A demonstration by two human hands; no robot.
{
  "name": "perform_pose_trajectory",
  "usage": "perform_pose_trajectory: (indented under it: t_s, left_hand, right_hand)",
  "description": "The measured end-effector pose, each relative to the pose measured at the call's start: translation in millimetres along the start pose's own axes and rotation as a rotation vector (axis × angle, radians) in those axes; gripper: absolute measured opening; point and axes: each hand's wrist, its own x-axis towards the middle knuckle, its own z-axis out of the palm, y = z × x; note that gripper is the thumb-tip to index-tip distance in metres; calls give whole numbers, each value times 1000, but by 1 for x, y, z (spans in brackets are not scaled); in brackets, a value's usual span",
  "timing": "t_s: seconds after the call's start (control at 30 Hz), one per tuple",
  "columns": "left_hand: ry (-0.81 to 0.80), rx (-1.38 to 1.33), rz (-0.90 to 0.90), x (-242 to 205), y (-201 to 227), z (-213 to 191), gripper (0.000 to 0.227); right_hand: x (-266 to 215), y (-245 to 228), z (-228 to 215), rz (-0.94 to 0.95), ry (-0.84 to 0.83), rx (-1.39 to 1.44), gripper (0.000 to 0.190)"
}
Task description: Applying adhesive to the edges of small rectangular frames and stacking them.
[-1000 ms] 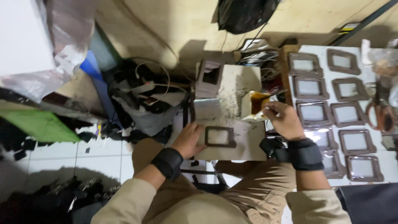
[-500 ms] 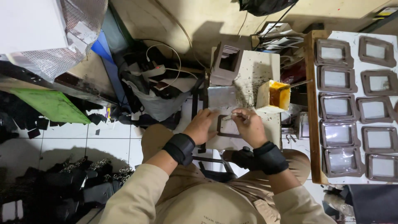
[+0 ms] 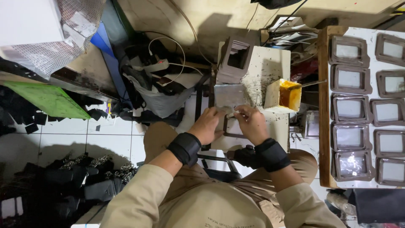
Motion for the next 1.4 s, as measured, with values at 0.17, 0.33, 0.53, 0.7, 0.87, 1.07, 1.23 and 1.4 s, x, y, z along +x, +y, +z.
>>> perform_pose_trajectory:
  t_s: [0.17, 0.33, 0.53, 0.7, 0.87, 1.07, 1.23, 1.4]
  left_hand:
    - [-24, 29, -16, 0, -6, 5, 64]
    - [-47, 41, -34, 1, -4, 4, 65]
    - [-46, 25, -27, 0, -6, 4, 71]
    - [-37, 39, -27, 1, -15, 13, 73]
    - [-35, 41, -21, 0, -17, 16, 72]
    - [-57, 26, 2, 1, -20, 17, 74]
    - [-27, 63, 31, -1, -22, 20, 75]
    - [-17, 4, 25, -1, -23, 22, 74]
  right_hand:
    - [4, 15, 6, -12, 1, -50, 20]
    - [4, 14, 7, -31, 8, -75, 22]
    - [-1, 12, 4, -54, -19, -90, 20]
    - [-13, 2, -3, -89, -35, -131, 18]
    - [-25, -6, -5, -130, -41, -162, 17]
    - [-37, -16, -10, -250, -18, -156, 16]
    - [-43, 4, 0, -325, 7, -209, 18]
    - [-48, 10, 0, -512, -29, -278, 20]
